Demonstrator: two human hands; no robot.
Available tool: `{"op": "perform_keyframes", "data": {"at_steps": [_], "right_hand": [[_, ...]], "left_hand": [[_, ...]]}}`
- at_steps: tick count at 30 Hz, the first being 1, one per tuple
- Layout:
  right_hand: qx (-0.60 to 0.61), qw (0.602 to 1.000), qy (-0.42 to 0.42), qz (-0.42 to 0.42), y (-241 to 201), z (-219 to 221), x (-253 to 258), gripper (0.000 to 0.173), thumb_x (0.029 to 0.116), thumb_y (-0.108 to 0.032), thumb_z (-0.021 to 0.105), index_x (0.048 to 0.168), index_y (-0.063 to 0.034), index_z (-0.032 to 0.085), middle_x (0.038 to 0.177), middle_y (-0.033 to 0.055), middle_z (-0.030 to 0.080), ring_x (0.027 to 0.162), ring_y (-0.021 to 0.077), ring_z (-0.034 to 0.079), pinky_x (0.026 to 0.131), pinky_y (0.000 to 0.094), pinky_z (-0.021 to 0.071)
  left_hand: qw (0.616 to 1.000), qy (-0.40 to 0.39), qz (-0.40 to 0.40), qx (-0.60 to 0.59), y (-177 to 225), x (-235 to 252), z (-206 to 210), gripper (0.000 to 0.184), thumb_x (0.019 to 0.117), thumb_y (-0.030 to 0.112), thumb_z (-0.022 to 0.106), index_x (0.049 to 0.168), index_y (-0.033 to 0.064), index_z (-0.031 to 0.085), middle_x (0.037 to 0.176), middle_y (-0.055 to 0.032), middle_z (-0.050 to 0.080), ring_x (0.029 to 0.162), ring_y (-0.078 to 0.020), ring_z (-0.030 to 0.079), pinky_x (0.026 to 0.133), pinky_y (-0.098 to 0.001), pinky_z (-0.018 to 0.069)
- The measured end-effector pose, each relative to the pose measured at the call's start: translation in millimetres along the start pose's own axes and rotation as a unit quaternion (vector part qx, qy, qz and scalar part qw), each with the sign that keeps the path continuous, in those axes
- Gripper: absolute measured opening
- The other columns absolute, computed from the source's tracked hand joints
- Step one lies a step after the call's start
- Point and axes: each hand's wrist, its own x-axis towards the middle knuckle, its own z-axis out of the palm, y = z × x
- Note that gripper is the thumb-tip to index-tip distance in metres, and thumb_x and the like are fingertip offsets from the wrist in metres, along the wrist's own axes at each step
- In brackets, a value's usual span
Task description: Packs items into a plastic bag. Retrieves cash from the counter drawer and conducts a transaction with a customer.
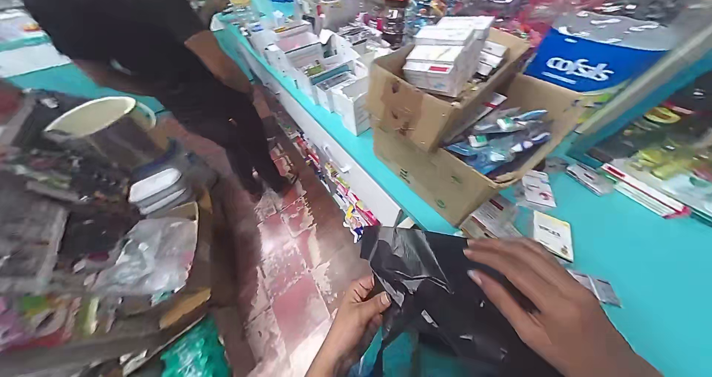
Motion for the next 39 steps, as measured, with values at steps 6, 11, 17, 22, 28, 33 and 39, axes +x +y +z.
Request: {"op": "perform_keyframes", "data": {"at_steps": [6, 11, 17, 22, 28, 33, 39], "right_hand": [[0.182, 0.980, -0.083, -0.007, -52, 44, 1, 0.019, 0.1014, -0.019, 0.062, 0.096, -0.0057, 0.075, 0.091, 0.0075, 0.075, 0.096, 0.0116, 0.066, 0.091, 0.0213, 0.0489], [0.243, 0.967, -0.066, -0.052, -123, 138, 7, 0.022, 0.0987, -0.026, 0.063, 0.092, -0.0107, 0.077, 0.085, 0.0001, 0.074, 0.088, 0.0055, 0.066, 0.086, 0.0173, 0.0504], [0.288, 0.917, -0.194, -0.198, -251, 257, -3, 0.029, 0.0987, -0.031, 0.059, 0.101, -0.0100, 0.078, 0.103, 0.0050, 0.076, 0.099, 0.0220, 0.072, 0.087, 0.0390, 0.0572], [0.424, 0.825, -0.250, -0.279, -403, 326, -37, 0.027, 0.0985, -0.027, 0.061, 0.104, -0.0068, 0.078, 0.107, 0.0083, 0.076, 0.102, 0.0221, 0.072, 0.092, 0.0370, 0.0568], [0.485, 0.710, -0.332, -0.387, -547, 362, -61, 0.027, 0.0978, -0.028, 0.062, 0.104, -0.0074, 0.078, 0.102, 0.0090, 0.075, 0.098, 0.0220, 0.069, 0.090, 0.0351, 0.0544], [0.525, 0.584, -0.378, -0.490, -671, 400, -86, 0.025, 0.0989, -0.027, 0.061, 0.099, -0.0088, 0.078, 0.100, 0.0081, 0.075, 0.096, 0.0227, 0.069, 0.084, 0.0381, 0.0534], [0.582, 0.463, -0.377, -0.552, -827, 435, -110, 0.025, 0.0986, -0.027, 0.061, 0.096, -0.0088, 0.079, 0.095, 0.0070, 0.075, 0.091, 0.0207, 0.069, 0.083, 0.0372, 0.0533]], "left_hand": [[0.981, 0.177, 0.062, -0.048, 18, -48, -14, 0.029, 0.0906, -0.006, 0.063, 0.118, 0.0040, 0.061, 0.100, -0.0033, 0.076, 0.090, -0.0109, 0.074, 0.085, -0.0298, 0.0609], [0.971, 0.228, 0.022, -0.073, 41, -134, -57, 0.018, 0.1029, 0.002, 0.050, 0.106, 0.0066, 0.067, 0.090, -0.0011, 0.076, 0.079, -0.0077, 0.073, 0.077, -0.0249, 0.0603], [0.906, 0.394, 0.103, -0.114, 57, -280, -119, 0.011, 0.0976, -0.002, 0.059, 0.099, 0.0030, 0.069, 0.088, -0.0047, 0.076, 0.079, -0.0104, 0.073, 0.079, -0.0271, 0.0603], [0.760, 0.609, 0.145, -0.174, 64, -386, -145, 0.022, 0.1046, 0.021, 0.058, 0.104, -0.0003, 0.066, 0.082, -0.0067, 0.072, 0.074, -0.0122, 0.071, 0.072, -0.0280, 0.0599], [0.650, 0.592, 0.328, -0.347, 47, -508, -156, 0.023, 0.1094, 0.016, 0.045, 0.115, 0.0017, 0.062, 0.098, -0.0105, 0.074, 0.088, -0.0179, 0.074, 0.081, -0.0324, 0.0619], [0.557, 0.630, 0.429, -0.331, 41, -586, -179, 0.021, 0.1081, 0.008, 0.044, 0.101, 0.0030, 0.063, 0.091, -0.0073, 0.074, 0.082, -0.0140, 0.073, 0.080, -0.0295, 0.0611], [0.467, 0.687, 0.471, -0.297, 85, -683, -237, 0.016, 0.1069, 0.008, 0.046, 0.105, 0.0068, 0.062, 0.090, -0.0016, 0.074, 0.083, -0.0099, 0.072, 0.079, -0.0281, 0.0601]]}}
